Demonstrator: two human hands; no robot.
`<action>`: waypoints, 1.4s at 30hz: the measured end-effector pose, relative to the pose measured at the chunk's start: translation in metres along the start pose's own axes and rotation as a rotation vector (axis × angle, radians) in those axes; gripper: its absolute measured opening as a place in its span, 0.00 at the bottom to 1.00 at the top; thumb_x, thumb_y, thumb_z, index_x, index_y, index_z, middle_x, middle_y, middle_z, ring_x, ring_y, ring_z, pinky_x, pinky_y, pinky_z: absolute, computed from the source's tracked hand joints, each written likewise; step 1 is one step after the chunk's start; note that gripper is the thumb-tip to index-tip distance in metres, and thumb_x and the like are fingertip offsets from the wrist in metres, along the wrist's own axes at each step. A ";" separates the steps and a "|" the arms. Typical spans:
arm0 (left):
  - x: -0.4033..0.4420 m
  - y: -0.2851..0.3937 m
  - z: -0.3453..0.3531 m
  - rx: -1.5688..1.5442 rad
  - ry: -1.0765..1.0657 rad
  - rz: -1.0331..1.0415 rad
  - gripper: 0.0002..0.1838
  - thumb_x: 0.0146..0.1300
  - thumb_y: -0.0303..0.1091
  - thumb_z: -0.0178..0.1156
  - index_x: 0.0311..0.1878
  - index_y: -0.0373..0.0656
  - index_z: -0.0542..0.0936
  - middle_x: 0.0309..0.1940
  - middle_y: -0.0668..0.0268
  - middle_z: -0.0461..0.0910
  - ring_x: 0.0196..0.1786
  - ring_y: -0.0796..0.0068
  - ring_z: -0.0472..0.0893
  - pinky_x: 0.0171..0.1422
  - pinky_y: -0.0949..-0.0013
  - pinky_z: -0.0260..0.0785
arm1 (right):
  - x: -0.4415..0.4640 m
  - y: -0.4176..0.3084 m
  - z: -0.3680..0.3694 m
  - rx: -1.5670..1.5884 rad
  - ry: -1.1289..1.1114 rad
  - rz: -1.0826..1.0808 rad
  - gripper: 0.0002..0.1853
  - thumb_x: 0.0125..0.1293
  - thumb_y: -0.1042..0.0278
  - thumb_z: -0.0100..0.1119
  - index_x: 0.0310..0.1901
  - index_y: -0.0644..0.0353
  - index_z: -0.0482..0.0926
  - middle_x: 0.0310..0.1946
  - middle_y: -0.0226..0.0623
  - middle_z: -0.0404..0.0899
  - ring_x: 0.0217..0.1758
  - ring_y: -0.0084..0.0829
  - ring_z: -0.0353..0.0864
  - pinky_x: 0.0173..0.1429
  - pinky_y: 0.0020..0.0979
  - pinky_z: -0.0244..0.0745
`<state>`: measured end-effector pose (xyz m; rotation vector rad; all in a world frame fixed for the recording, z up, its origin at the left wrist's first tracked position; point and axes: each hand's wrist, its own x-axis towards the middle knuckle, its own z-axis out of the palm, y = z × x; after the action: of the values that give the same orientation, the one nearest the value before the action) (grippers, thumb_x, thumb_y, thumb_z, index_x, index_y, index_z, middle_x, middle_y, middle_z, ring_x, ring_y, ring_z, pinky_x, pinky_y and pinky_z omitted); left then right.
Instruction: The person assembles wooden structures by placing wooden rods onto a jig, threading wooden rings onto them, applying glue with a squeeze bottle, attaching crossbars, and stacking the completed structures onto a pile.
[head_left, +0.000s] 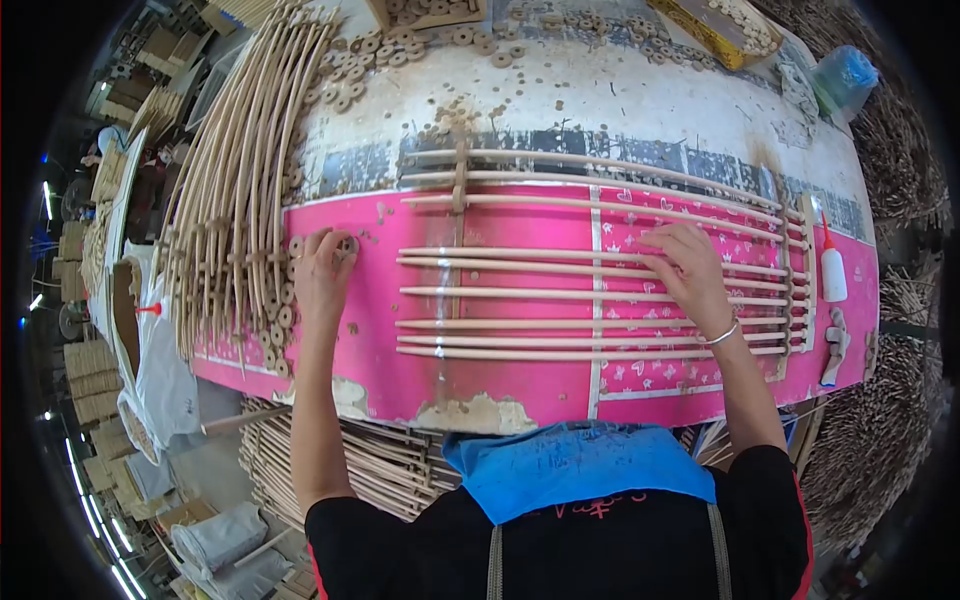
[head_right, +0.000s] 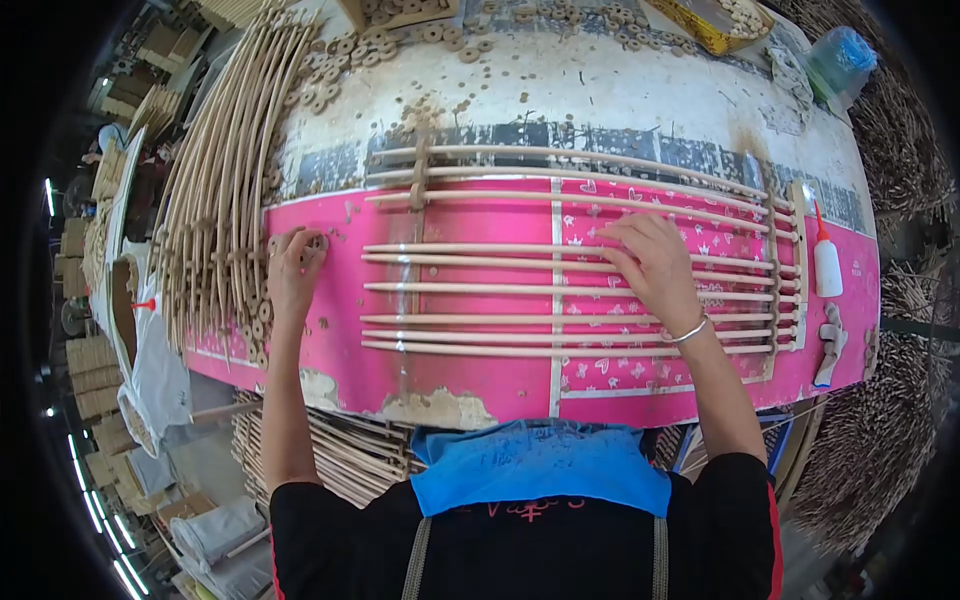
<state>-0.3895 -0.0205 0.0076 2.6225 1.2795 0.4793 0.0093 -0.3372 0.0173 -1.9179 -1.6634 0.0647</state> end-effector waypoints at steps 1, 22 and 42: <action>-0.008 0.002 -0.002 0.000 0.002 -0.007 0.18 0.61 0.28 0.69 0.55 0.45 0.82 0.54 0.56 0.82 0.55 0.53 0.81 0.57 0.57 0.73 | -0.003 -0.001 0.004 0.001 -0.005 -0.006 0.11 0.63 0.71 0.68 0.47 0.59 0.86 0.45 0.37 0.84 0.52 0.41 0.81 0.55 0.40 0.73; -0.029 0.057 0.015 -1.456 -0.040 -0.507 0.15 0.78 0.36 0.61 0.60 0.39 0.82 0.47 0.70 0.85 0.47 0.83 0.82 0.54 0.76 0.77 | -0.012 -0.006 0.005 0.259 0.032 0.111 0.06 0.68 0.75 0.63 0.45 0.63 0.83 0.37 0.39 0.80 0.43 0.38 0.81 0.49 0.36 0.76; -0.025 0.087 0.037 -1.567 -0.138 -0.505 0.13 0.77 0.36 0.62 0.58 0.39 0.83 0.47 0.68 0.86 0.49 0.79 0.85 0.52 0.75 0.78 | 0.005 -0.011 0.005 0.063 0.133 0.026 0.07 0.69 0.65 0.65 0.40 0.60 0.84 0.34 0.35 0.80 0.40 0.37 0.80 0.46 0.40 0.74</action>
<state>-0.3270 -0.0949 -0.0058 0.9807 0.8163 0.7344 -0.0017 -0.3305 0.0199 -1.8550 -1.5316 0.0001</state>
